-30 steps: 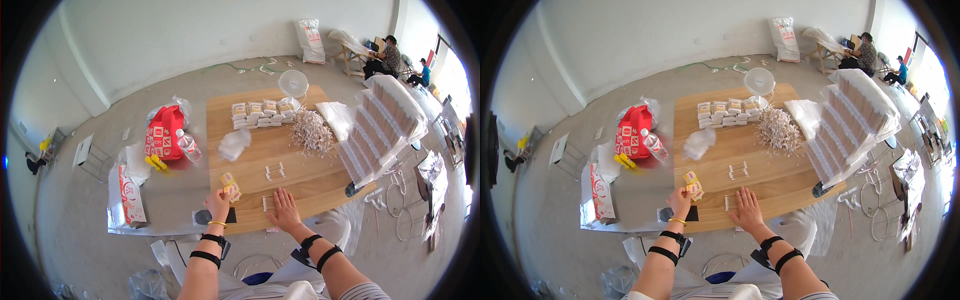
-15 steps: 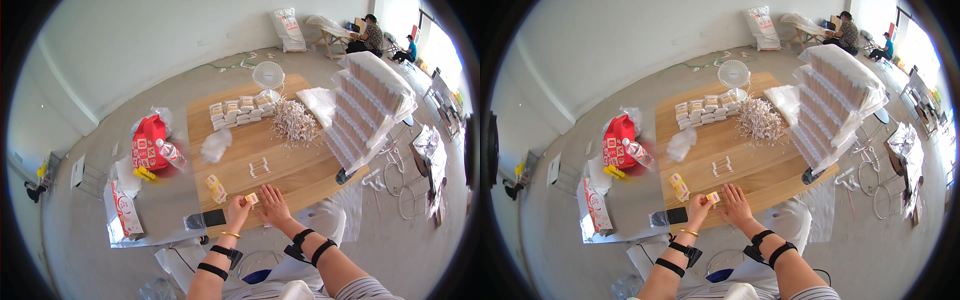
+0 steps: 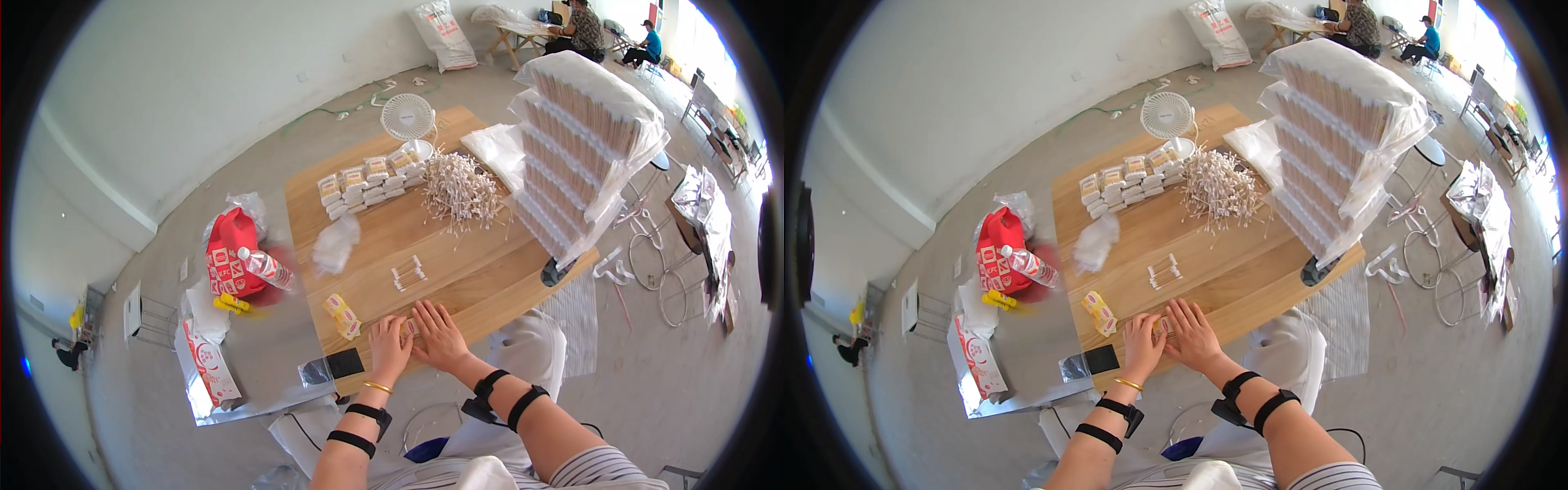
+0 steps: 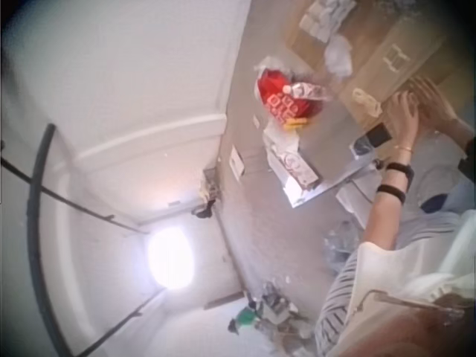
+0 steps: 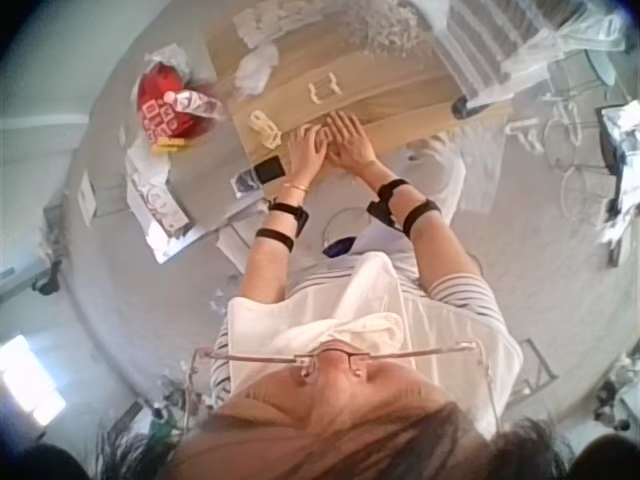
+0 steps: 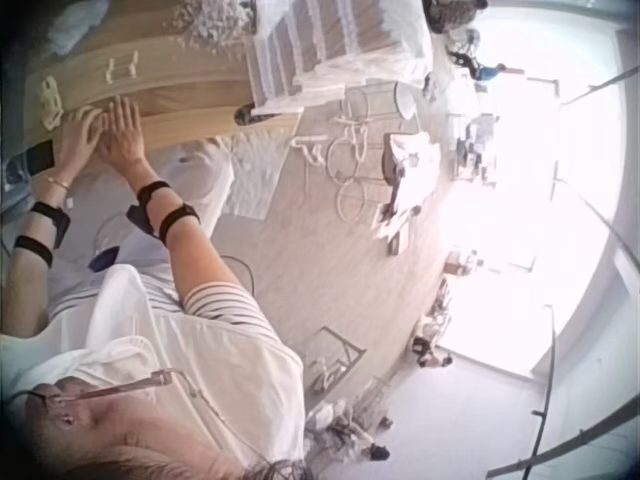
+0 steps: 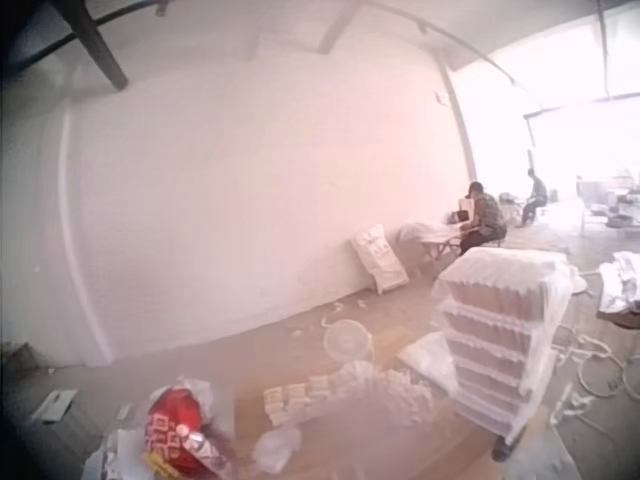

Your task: Sorting and organizing cotton swabs on a wooden table into neat rows.

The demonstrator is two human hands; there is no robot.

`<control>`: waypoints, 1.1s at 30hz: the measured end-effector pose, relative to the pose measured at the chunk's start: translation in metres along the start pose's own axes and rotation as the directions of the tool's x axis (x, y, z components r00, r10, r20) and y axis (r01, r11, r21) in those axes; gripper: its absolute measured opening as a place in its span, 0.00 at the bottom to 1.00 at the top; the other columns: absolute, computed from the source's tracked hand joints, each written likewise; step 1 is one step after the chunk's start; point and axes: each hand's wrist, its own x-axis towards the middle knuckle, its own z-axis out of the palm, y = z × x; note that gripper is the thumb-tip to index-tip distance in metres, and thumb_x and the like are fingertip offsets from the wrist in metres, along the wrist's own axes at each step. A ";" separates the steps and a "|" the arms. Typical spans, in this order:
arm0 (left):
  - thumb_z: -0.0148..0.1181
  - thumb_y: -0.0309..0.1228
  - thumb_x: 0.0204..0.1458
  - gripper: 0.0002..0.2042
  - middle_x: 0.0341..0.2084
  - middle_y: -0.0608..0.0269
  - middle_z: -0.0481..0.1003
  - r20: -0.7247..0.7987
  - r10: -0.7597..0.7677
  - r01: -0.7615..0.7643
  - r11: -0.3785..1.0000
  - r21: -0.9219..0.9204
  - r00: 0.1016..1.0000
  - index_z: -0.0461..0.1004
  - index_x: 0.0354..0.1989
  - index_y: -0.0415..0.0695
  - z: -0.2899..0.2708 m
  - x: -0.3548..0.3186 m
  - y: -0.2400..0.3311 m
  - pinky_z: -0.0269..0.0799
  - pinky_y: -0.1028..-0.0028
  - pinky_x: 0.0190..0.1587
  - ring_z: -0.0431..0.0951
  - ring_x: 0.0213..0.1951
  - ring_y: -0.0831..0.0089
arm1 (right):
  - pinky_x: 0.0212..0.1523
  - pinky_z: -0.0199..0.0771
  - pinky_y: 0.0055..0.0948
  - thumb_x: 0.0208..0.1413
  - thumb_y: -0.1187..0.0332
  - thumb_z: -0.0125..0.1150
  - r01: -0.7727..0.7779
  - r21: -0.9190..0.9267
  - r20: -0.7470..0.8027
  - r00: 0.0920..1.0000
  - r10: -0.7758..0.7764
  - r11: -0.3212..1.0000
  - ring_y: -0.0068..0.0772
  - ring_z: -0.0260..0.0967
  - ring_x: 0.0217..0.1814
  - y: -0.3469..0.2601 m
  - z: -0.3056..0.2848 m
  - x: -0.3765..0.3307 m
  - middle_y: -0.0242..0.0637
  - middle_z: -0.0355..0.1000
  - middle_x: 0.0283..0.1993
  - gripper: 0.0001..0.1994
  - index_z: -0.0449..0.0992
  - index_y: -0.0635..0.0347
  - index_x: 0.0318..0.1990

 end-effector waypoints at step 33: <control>0.59 0.35 0.45 0.10 0.21 0.61 0.73 0.154 -0.131 0.061 0.918 0.392 0.979 0.75 0.17 0.45 -0.109 -0.075 -0.135 0.69 0.59 0.38 0.75 0.31 0.58 | 0.78 0.33 0.45 0.60 0.49 0.49 0.035 -0.001 0.043 0.998 -0.035 0.999 0.44 0.36 0.81 -0.160 0.063 0.030 0.49 0.43 0.78 0.38 0.53 0.63 0.72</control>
